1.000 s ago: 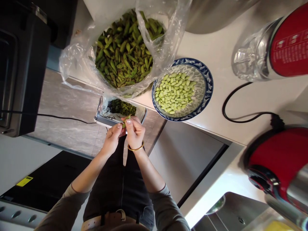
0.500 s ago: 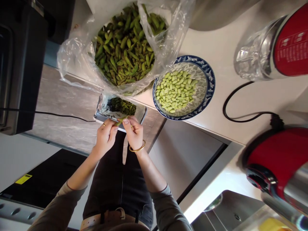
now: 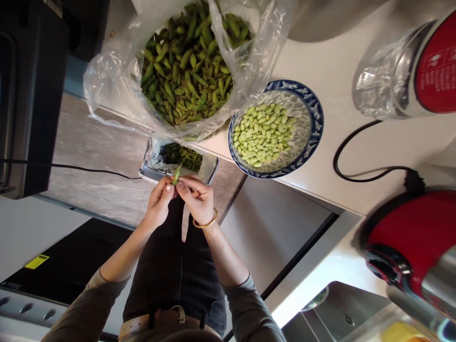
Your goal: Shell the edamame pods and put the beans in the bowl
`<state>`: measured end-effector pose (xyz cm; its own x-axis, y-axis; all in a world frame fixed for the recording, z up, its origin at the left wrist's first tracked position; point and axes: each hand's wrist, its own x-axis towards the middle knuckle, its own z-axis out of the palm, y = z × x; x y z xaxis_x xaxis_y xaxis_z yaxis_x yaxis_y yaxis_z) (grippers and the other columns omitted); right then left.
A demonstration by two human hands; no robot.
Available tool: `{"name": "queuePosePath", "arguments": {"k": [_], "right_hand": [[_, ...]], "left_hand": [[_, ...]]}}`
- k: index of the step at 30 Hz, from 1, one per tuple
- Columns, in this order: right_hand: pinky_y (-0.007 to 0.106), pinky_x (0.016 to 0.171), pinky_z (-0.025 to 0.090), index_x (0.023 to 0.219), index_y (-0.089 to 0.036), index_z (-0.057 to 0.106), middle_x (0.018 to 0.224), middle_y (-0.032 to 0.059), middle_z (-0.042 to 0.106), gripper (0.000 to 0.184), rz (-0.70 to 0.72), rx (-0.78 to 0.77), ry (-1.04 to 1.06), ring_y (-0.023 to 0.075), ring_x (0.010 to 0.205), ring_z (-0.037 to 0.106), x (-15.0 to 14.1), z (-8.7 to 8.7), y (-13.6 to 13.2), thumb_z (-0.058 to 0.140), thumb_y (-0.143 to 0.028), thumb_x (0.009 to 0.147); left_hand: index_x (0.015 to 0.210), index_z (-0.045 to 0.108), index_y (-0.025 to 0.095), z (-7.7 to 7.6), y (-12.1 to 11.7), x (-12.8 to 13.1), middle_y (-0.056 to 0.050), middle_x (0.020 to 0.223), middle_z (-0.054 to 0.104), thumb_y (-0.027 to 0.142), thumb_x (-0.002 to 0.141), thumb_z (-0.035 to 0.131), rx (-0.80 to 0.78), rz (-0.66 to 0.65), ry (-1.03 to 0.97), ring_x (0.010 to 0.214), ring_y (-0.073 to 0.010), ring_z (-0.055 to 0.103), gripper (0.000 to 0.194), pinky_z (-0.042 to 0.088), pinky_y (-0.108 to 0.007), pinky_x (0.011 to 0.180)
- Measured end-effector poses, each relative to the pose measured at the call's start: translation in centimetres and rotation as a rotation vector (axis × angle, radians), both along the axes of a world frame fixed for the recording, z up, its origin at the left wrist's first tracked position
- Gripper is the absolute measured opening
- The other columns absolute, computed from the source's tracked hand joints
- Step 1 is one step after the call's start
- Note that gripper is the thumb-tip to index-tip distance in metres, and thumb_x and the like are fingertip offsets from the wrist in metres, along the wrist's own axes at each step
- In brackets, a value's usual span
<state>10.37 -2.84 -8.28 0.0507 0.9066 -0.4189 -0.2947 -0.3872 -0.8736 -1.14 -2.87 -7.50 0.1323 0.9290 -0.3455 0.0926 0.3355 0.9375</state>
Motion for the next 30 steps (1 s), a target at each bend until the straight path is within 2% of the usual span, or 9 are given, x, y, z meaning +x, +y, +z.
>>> {"name": "queuePosePath", "arguments": {"k": [4, 8, 12, 16, 18, 23, 25, 27, 30], "right_hand": [[0.029, 0.057, 0.049, 0.087, -0.026, 0.076, 0.080, 0.0035, 0.065, 0.017, -0.015, 0.039, -0.110, 0.0144, 0.069, 0.058, -0.3, 0.4, 0.2, 0.065, -0.038, 0.080], [0.029, 0.057, 0.048, 0.087, -0.026, 0.075, 0.081, 0.0034, 0.065, 0.018, -0.029, 0.048, -0.168, 0.0144, 0.068, 0.057, -0.5, 0.1, 0.1, 0.065, -0.039, 0.080], [0.027, 0.051, 0.045, 0.090, -0.025, 0.075, 0.083, 0.0031, 0.065, 0.022, -0.027, 0.003, -0.107, 0.0104, 0.059, 0.052, -0.7, -0.7, -0.3, 0.063, -0.042, 0.081], [0.029, 0.057, 0.048, 0.087, -0.024, 0.075, 0.081, 0.0040, 0.064, 0.028, -0.048, -0.058, -0.023, 0.0132, 0.067, 0.056, -0.9, -1.2, -0.3, 0.063, -0.049, 0.080], [0.031, 0.060, 0.049, 0.085, -0.025, 0.075, 0.080, 0.0043, 0.064, 0.028, -0.057, -0.096, 0.015, 0.0152, 0.071, 0.058, -0.9, -1.3, -0.2, 0.066, -0.050, 0.076], [0.034, 0.063, 0.049, 0.084, -0.028, 0.075, 0.082, 0.0042, 0.064, 0.026, -0.081, -0.133, 0.059, 0.0180, 0.077, 0.059, -1.0, -1.3, 0.1, 0.071, -0.051, 0.071], [0.034, 0.063, 0.049, 0.084, -0.029, 0.075, 0.082, 0.0040, 0.064, 0.026, -0.077, -0.141, 0.051, 0.0183, 0.077, 0.059, -1.1, -1.3, 0.2, 0.072, -0.050, 0.071], [0.034, 0.063, 0.049, 0.085, -0.028, 0.075, 0.080, 0.0038, 0.064, 0.026, -0.075, -0.149, 0.047, 0.0182, 0.077, 0.059, -1.1, -1.3, 0.2, 0.072, -0.050, 0.071], [0.033, 0.063, 0.049, 0.084, -0.027, 0.074, 0.079, 0.0034, 0.064, 0.026, -0.070, -0.146, 0.046, 0.0172, 0.075, 0.059, -1.1, -1.2, 0.2, 0.070, -0.049, 0.073]], "left_hand": [[0.070, 0.042, 0.020, 0.1, 0.2, 0.6, 0.003, 0.062, 0.037, 0.053, 0.093, 0.037, -0.034, 0.070, -0.049, 0.056, -0.0100, 0.035, 0.041, 0.033, -0.025, 0.052], [0.067, 0.040, 0.020, 0.0, 0.4, 0.5, 0.003, 0.060, 0.037, 0.053, 0.095, 0.034, -0.007, 0.100, 0.014, 0.053, -0.0096, 0.036, 0.044, 0.033, -0.024, 0.050], [0.067, 0.042, 0.019, -0.3, 0.6, -0.2, 0.002, 0.060, 0.042, 0.046, 0.097, 0.034, 0.180, 0.035, 0.279, 0.057, -0.0100, 0.043, 0.041, 0.036, -0.024, 0.055], [0.071, 0.047, 0.018, -0.2, 1.2, -0.6, 0.000, 0.065, 0.050, 0.038, 0.098, 0.034, 0.341, -0.046, 0.425, 0.064, -0.0116, 0.050, 0.035, 0.039, -0.025, 0.061], [0.070, 0.046, 0.019, -0.2, 1.3, -0.6, 0.001, 0.064, 0.049, 0.038, 0.098, 0.034, 0.317, -0.037, 0.400, 0.063, -0.0113, 0.049, 0.036, 0.039, -0.025, 0.060], [0.064, 0.038, 0.020, -0.5, 1.0, -0.5, 0.003, 0.057, 0.039, 0.046, 0.096, 0.034, 0.076, 0.039, 0.197, 0.052, -0.0095, 0.040, 0.042, 0.033, -0.025, 0.051], [0.063, 0.037, 0.020, -0.6, 1.0, -0.6, 0.003, 0.056, 0.037, 0.047, 0.097, 0.032, 0.041, 0.051, 0.173, 0.051, -0.0096, 0.038, 0.043, 0.032, -0.025, 0.050], [0.065, 0.038, 0.020, -0.5, 1.3, -0.7, 0.003, 0.056, 0.038, 0.044, 0.097, 0.032, 0.107, 0.022, 0.250, 0.052, -0.0100, 0.039, 0.041, 0.033, -0.025, 0.051], [0.067, 0.040, 0.020, -0.3, 1.8, -0.9, 0.002, 0.060, 0.043, 0.035, 0.097, 0.034, 0.331, -0.073, 0.451, 0.058, -0.0114, 0.044, 0.035, 0.035, -0.026, 0.057]]}}
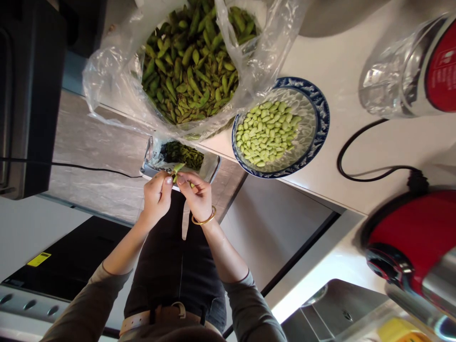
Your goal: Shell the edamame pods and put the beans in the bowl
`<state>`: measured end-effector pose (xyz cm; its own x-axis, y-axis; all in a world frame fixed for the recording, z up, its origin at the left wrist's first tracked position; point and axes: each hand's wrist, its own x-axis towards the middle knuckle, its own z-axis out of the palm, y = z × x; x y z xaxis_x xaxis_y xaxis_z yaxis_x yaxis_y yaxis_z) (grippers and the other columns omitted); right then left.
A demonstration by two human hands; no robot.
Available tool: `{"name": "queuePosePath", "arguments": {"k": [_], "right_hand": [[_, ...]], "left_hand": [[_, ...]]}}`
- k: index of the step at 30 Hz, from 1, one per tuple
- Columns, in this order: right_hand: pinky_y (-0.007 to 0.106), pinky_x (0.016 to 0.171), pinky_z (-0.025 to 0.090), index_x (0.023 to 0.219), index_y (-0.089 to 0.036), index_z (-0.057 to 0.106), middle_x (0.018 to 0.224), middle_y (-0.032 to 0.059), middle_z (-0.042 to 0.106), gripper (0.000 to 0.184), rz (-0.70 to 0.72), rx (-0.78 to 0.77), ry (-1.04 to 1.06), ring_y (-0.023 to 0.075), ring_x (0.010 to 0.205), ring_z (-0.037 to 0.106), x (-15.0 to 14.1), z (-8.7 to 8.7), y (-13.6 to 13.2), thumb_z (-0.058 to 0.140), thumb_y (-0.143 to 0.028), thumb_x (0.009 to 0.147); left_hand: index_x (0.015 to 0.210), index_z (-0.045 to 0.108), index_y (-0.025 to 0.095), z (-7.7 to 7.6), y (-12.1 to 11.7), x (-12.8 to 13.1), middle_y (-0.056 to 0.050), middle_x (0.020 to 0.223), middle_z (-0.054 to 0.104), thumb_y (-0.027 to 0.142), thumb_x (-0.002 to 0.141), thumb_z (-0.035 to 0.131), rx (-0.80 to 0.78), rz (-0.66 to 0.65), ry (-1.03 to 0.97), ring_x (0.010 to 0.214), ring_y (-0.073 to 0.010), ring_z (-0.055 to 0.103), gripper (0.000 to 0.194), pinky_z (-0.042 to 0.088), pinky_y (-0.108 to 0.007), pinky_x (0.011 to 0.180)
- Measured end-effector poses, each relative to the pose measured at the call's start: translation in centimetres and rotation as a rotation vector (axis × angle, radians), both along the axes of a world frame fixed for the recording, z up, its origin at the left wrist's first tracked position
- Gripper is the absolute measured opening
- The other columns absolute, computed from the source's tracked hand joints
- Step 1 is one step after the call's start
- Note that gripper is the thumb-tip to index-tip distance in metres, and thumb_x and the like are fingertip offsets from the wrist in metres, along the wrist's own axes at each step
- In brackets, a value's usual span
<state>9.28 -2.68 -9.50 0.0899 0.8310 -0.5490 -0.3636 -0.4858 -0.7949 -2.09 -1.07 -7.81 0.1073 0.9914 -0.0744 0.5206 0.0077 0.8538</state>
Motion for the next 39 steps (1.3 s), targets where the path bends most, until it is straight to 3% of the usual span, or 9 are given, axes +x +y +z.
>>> {"name": "queuePosePath", "arguments": {"k": [5, 11, 16, 20, 23, 27, 35, 39], "right_hand": [[0.031, 0.060, 0.048, 0.087, -0.028, 0.074, 0.078, 0.0021, 0.065, 0.026, 0.001, 0.017, 0.039, 0.0151, 0.069, 0.057, -0.1, -0.2, 0.0, 0.072, -0.047, 0.071], [0.026, 0.048, 0.037, 0.083, -0.024, 0.074, 0.059, -0.0018, 0.055, 0.034, 0.003, -0.068, 0.140, 0.0096, 0.051, 0.043, 0.2, 0.4, 0.6, 0.072, -0.053, 0.067], [0.022, 0.043, 0.027, 0.075, -0.021, 0.071, 0.057, -0.0037, 0.049, 0.040, -0.017, -0.153, 0.255, 0.0060, 0.047, 0.034, 0.9, 0.5, 1.9, 0.069, -0.060, 0.066], [0.021, 0.040, 0.023, 0.077, -0.020, 0.068, 0.059, -0.0046, 0.050, 0.040, 0.079, -0.207, 0.281, 0.0045, 0.045, 0.031, 1.2, -0.2, 2.2, 0.069, -0.058, 0.068], [0.020, 0.040, 0.024, 0.086, -0.020, 0.066, 0.058, -0.0065, 0.049, 0.038, 0.147, -0.197, 0.361, 0.0041, 0.045, 0.032, 1.1, -0.5, 2.0, 0.074, -0.052, 0.066], [0.019, 0.041, 0.026, 0.085, -0.021, 0.063, 0.058, -0.0082, 0.047, 0.035, 0.093, -0.197, 0.403, 0.0038, 0.046, 0.034, 0.7, -0.5, 1.8, 0.080, -0.043, 0.062], [0.022, 0.050, 0.040, 0.086, -0.023, 0.065, 0.073, -0.0036, 0.060, 0.038, 0.033, -0.135, 0.309, 0.0067, 0.055, 0.046, 0.3, 0.2, 1.3, 0.081, -0.044, 0.058], [0.026, 0.059, 0.049, 0.081, -0.023, 0.068, 0.074, -0.0018, 0.064, 0.031, 0.051, -0.089, 0.220, 0.0097, 0.061, 0.053, 0.3, 0.1, 1.0, 0.081, -0.042, 0.059]], "left_hand": [[0.068, 0.041, 0.020, 0.2, 0.6, -0.5, 0.002, 0.060, 0.045, 0.023, 0.095, 0.038, 0.187, -0.103, 0.151, 0.060, -0.0121, 0.045, 0.027, 0.035, -0.025, 0.059], [0.072, 0.044, 0.020, 0.5, 0.9, -1.1, 0.000, 0.064, 0.050, 0.024, 0.095, 0.037, 0.129, -0.161, 0.106, 0.062, -0.0128, 0.048, 0.025, 0.038, -0.026, 0.060], [0.074, 0.049, 0.020, 0.5, 1.2, -2.0, -0.003, 0.068, 0.055, 0.023, 0.093, 0.039, 0.118, -0.352, 0.170, 0.067, -0.0160, 0.050, 0.021, 0.040, -0.029, 0.063], [0.075, 0.050, 0.020, 0.2, 1.2, -2.6, -0.003, 0.069, 0.055, 0.024, 0.092, 0.040, 0.090, -0.458, 0.155, 0.068, -0.0167, 0.051, 0.021, 0.040, -0.030, 0.065], [0.075, 0.049, 0.019, 0.1, 1.2, -2.7, -0.002, 0.069, 0.053, 0.024, 0.094, 0.038, 0.020, -0.439, 0.036, 0.068, -0.0155, 0.050, 0.022, 0.041, -0.028, 0.064], [0.075, 0.049, 0.019, 0.1, 1.0, -2.6, -0.001, 0.069, 0.053, 0.026, 0.095, 0.037, -0.063, -0.414, -0.075, 0.066, -0.0139, 0.050, 0.025, 0.040, -0.026, 0.062], [0.070, 0.045, 0.020, -0.1, 1.2, -2.2, -0.001, 0.064, 0.049, 0.027, 0.094, 0.038, 0.043, -0.297, 0.065, 0.061, -0.0136, 0.047, 0.026, 0.038, -0.027, 0.058], [0.067, 0.043, 0.020, -0.1, 1.2, -2.4, 0.000, 0.063, 0.048, 0.028, 0.095, 0.037, 0.033, -0.241, 0.019, 0.062, -0.0131, 0.047, 0.029, 0.038, -0.027, 0.060]]}}
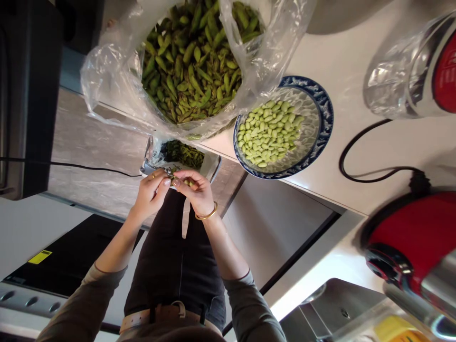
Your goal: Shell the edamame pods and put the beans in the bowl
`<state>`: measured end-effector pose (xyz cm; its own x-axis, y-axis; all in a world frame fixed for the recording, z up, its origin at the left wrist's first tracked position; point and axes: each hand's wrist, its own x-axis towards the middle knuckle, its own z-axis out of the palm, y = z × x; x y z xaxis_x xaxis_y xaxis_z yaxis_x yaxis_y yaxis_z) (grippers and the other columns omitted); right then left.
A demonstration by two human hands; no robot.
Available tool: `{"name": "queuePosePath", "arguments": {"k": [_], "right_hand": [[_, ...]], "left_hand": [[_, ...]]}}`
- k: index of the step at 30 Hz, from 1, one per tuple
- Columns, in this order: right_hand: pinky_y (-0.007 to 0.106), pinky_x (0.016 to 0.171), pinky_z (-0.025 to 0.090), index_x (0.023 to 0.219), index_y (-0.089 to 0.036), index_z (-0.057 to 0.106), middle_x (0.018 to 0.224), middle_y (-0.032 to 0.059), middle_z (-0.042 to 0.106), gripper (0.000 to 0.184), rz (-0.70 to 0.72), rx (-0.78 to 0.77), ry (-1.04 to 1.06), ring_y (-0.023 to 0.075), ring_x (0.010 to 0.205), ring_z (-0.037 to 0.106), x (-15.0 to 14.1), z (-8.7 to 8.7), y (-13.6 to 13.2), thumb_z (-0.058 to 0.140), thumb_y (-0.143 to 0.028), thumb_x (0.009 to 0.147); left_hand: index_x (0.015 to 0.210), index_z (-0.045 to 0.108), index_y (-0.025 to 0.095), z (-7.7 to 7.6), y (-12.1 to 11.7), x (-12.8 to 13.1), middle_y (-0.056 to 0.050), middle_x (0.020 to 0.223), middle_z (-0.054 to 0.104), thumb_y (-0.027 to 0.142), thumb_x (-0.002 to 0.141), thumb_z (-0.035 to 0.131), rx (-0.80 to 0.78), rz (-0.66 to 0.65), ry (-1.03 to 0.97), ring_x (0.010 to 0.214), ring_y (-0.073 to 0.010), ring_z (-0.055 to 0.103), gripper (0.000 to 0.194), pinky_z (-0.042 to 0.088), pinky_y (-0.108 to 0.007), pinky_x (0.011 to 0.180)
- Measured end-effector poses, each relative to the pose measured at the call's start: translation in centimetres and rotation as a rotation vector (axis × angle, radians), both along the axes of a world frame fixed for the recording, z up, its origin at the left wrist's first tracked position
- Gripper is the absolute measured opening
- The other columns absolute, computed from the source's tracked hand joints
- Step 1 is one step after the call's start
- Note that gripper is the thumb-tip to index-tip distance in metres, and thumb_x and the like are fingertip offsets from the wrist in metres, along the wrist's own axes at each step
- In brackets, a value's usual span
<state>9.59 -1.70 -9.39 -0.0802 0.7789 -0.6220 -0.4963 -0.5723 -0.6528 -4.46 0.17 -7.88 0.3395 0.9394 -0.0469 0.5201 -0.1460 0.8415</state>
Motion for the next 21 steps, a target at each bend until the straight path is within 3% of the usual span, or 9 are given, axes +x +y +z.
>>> {"name": "queuePosePath", "arguments": {"k": [6, 11, 17, 21], "right_hand": [[0.031, 0.068, 0.054, 0.085, -0.024, 0.071, 0.076, -0.0011, 0.067, 0.028, 0.039, 0.055, -0.002, 0.0117, 0.066, 0.059, 0.2, -0.2, -0.3, 0.080, -0.040, 0.064], [0.028, 0.064, 0.051, 0.086, -0.024, 0.071, 0.074, -0.0016, 0.066, 0.031, 0.003, 0.010, 0.050, 0.0110, 0.064, 0.057, 0.5, -0.4, 0.0, 0.080, -0.042, 0.062], [0.022, 0.043, 0.033, 0.077, -0.018, 0.069, 0.065, -0.0006, 0.059, 0.040, 0.024, -0.189, 0.181, 0.0072, 0.050, 0.043, 0.7, -1.6, 0.8, 0.068, -0.057, 0.069], [0.021, 0.040, 0.021, 0.079, -0.019, 0.064, 0.054, -0.0064, 0.048, 0.028, -0.078, -0.235, 0.103, 0.0049, 0.043, 0.031, 0.6, -2.9, 0.8, 0.070, -0.044, 0.068]], "left_hand": [[0.067, 0.042, 0.020, 0.1, 0.0, -0.1, 0.000, 0.063, 0.049, 0.033, 0.097, 0.035, -0.082, 0.039, -0.097, 0.063, -0.0130, 0.049, 0.033, 0.040, -0.027, 0.061], [0.066, 0.041, 0.020, 0.1, 0.3, -0.1, 0.000, 0.062, 0.046, 0.031, 0.096, 0.036, -0.040, 0.016, -0.074, 0.061, -0.0134, 0.046, 0.032, 0.038, -0.028, 0.061], [0.071, 0.049, 0.020, 0.5, 0.6, -0.3, -0.002, 0.067, 0.052, 0.028, 0.093, 0.039, 0.002, -0.151, 0.024, 0.067, -0.0154, 0.050, 0.025, 0.041, -0.028, 0.064], [0.080, 0.059, 0.019, -0.4, 0.7, -0.3, -0.005, 0.077, 0.061, 0.032, 0.090, 0.047, -0.032, -0.218, 0.358, 0.073, -0.0174, 0.057, 0.020, 0.045, -0.029, 0.069]]}}
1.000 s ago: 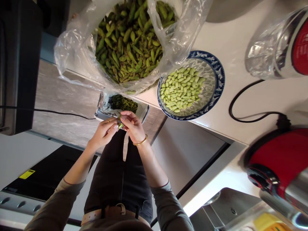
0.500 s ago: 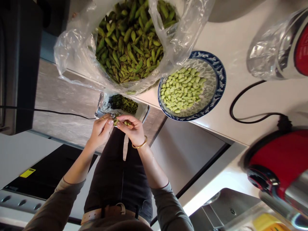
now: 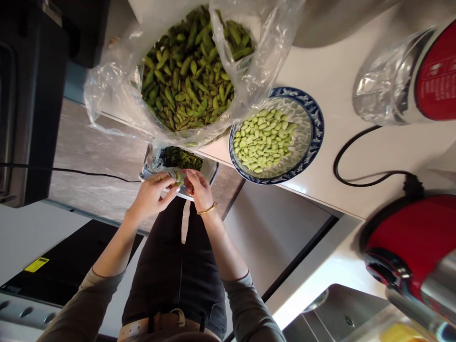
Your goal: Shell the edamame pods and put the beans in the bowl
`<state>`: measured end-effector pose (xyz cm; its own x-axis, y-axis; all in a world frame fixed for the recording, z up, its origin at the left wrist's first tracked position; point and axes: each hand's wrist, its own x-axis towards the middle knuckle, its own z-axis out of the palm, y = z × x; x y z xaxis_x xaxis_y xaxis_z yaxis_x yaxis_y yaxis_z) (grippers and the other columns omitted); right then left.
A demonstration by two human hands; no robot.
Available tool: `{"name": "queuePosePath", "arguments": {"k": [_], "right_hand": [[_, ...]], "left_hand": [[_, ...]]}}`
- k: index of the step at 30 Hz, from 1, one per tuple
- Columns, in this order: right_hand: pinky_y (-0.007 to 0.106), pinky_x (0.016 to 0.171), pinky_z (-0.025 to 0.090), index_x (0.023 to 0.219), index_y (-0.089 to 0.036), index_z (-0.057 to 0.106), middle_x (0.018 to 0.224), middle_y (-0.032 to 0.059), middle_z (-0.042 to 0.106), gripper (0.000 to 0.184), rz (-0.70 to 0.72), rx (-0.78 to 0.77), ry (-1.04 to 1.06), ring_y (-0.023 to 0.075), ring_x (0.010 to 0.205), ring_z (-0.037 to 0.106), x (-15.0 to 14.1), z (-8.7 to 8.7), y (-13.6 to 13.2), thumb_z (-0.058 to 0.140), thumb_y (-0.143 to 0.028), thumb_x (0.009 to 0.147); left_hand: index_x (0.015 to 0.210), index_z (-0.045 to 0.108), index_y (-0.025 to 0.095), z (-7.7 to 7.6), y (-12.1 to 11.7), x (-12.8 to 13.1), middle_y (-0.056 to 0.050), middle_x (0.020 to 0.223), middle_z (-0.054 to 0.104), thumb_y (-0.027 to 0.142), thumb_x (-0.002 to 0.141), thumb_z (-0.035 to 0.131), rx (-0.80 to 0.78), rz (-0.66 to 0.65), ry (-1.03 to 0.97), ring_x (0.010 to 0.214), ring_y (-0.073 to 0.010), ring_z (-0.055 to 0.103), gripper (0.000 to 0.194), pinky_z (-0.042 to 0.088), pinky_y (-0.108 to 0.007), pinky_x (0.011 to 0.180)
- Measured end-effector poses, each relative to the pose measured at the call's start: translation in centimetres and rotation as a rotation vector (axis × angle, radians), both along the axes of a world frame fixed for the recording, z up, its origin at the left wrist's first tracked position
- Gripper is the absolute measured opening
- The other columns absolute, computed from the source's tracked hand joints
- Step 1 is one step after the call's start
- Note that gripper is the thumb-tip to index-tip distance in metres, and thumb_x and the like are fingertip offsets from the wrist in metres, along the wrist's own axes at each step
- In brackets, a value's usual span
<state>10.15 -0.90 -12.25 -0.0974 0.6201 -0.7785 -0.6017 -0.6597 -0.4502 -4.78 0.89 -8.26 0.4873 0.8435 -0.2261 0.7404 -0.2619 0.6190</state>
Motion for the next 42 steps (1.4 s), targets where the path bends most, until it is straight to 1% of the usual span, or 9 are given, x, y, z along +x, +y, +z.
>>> {"name": "queuePosePath", "arguments": {"k": [4, 10, 15, 20, 26, 29, 34, 38, 42], "right_hand": [[0.021, 0.042, 0.022, 0.090, -0.022, 0.059, 0.055, -0.0073, 0.050, 0.022, -0.099, 0.023, -0.047, 0.0054, 0.043, 0.031, 0.3, -0.3, 0.0, 0.064, -0.026, 0.069], [0.023, 0.048, 0.031, 0.099, -0.023, 0.060, 0.073, -0.0017, 0.063, 0.033, -0.086, 0.099, 0.100, 0.0082, 0.053, 0.043, 0.7, 1.9, 0.8, 0.058, -0.015, 0.067], [0.024, 0.049, 0.032, 0.091, -0.021, 0.065, 0.071, 0.0002, 0.061, 0.018, -0.066, 0.176, 0.120, 0.0091, 0.054, 0.044, 0.8, 3.4, 1.7, 0.058, -0.026, 0.074], [0.025, 0.049, 0.032, 0.089, -0.021, 0.066, 0.070, 0.0003, 0.061, 0.018, -0.052, 0.236, 0.103, 0.0089, 0.054, 0.042, 1.1, 3.8, 1.7, 0.061, -0.028, 0.074], [0.024, 0.048, 0.031, 0.090, -0.021, 0.065, 0.070, -0.0002, 0.060, 0.021, -0.069, 0.253, 0.063, 0.0083, 0.052, 0.041, 1.2, 4.0, 1.8, 0.063, -0.037, 0.075], [0.024, 0.045, 0.026, 0.087, -0.020, 0.065, 0.070, 0.0004, 0.060, 0.031, -0.057, 0.273, 0.066, 0.0073, 0.050, 0.038, 1.1, 4.2, 1.8, 0.062, -0.048, 0.077], [0.024, 0.044, 0.022, 0.062, -0.020, 0.050, 0.051, -0.0050, 0.042, 0.046, 0.039, 0.312, 0.016, 0.0070, 0.045, 0.029, 0.9, 4.0, 1.4, 0.056, -0.062, 0.078], [0.025, 0.046, 0.022, 0.058, -0.020, 0.042, 0.052, -0.0064, 0.034, 0.046, 0.142, 0.374, -0.207, 0.0073, 0.049, 0.027, 1.4, 3.5, 1.2, 0.060, -0.057, 0.078], [0.025, 0.045, 0.019, 0.058, -0.021, 0.038, 0.052, -0.0071, 0.027, 0.048, 0.260, 0.353, -0.210, 0.0078, 0.049, 0.023, 1.7, 3.0, 1.0, 0.056, -0.060, 0.080]], "left_hand": [[0.098, 0.064, 0.018, -0.3, 0.6, 0.4, -0.007, 0.087, 0.067, 0.035, 0.088, 0.053, 0.038, 0.066, 0.222, 0.079, -0.0192, 0.063, 0.022, 0.050, -0.031, 0.073], [0.112, 0.059, 0.021, 1.5, 6.7, 2.9, -0.007, 0.104, 0.063, 0.019, 0.094, 0.037, 0.343, 0.284, -0.055, 0.100, -0.0169, 0.060, 0.028, 0.049, -0.032, 0.089], [0.098, 0.061, 0.021, -0.4, 14.1, 4.3, -0.009, 0.099, 0.061, 0.024, 0.093, 0.042, 0.417, 0.352, -0.039, 0.113, -0.0242, 0.052, 0.020, 0.043, -0.041, 0.097], [0.085, 0.061, 0.021, -1.2, 16.4, 3.4, -0.009, 0.097, 0.061, 0.026, 0.090, 0.050, 0.389, 0.343, 0.011, 0.113, -0.0262, 0.051, 0.013, 0.041, -0.042, 0.098], [0.091, 0.061, 0.019, 2.0, 14.1, 2.4, -0.003, 0.093, 0.064, 0.025, 0.086, 0.060, 0.406, 0.313, 0.018, 0.094, -0.0183, 0.058, 0.008, 0.046, -0.036, 0.089], [0.095, 0.060, 0.019, 3.3, 9.9, 2.8, -0.002, 0.090, 0.066, 0.029, 0.087, 0.059, 0.314, 0.362, -0.221, 0.085, -0.0142, 0.061, 0.013, 0.050, -0.030, 0.080], [0.091, 0.062, 0.020, 3.6, 3.1, 3.1, -0.002, 0.090, 0.069, 0.023, 0.085, 0.062, 0.141, 0.218, -0.402, 0.087, -0.0144, 0.064, 0.007, 0.052, -0.029, 0.080], [0.094, 0.062, 0.019, 3.0, 1.4, 2.7, -0.003, 0.090, 0.070, 0.016, 0.085, 0.059, 0.334, 0.095, -0.200, 0.086, -0.0171, 0.062, 0.010, 0.050, -0.032, 0.082], [0.082, 0.061, 0.018, 2.7, 1.3, 2.4, -0.004, 0.077, 0.065, 0.016, 0.089, 0.052, 0.397, -0.069, 0.040, 0.076, -0.0182, 0.057, 0.012, 0.047, -0.032, 0.074]]}}
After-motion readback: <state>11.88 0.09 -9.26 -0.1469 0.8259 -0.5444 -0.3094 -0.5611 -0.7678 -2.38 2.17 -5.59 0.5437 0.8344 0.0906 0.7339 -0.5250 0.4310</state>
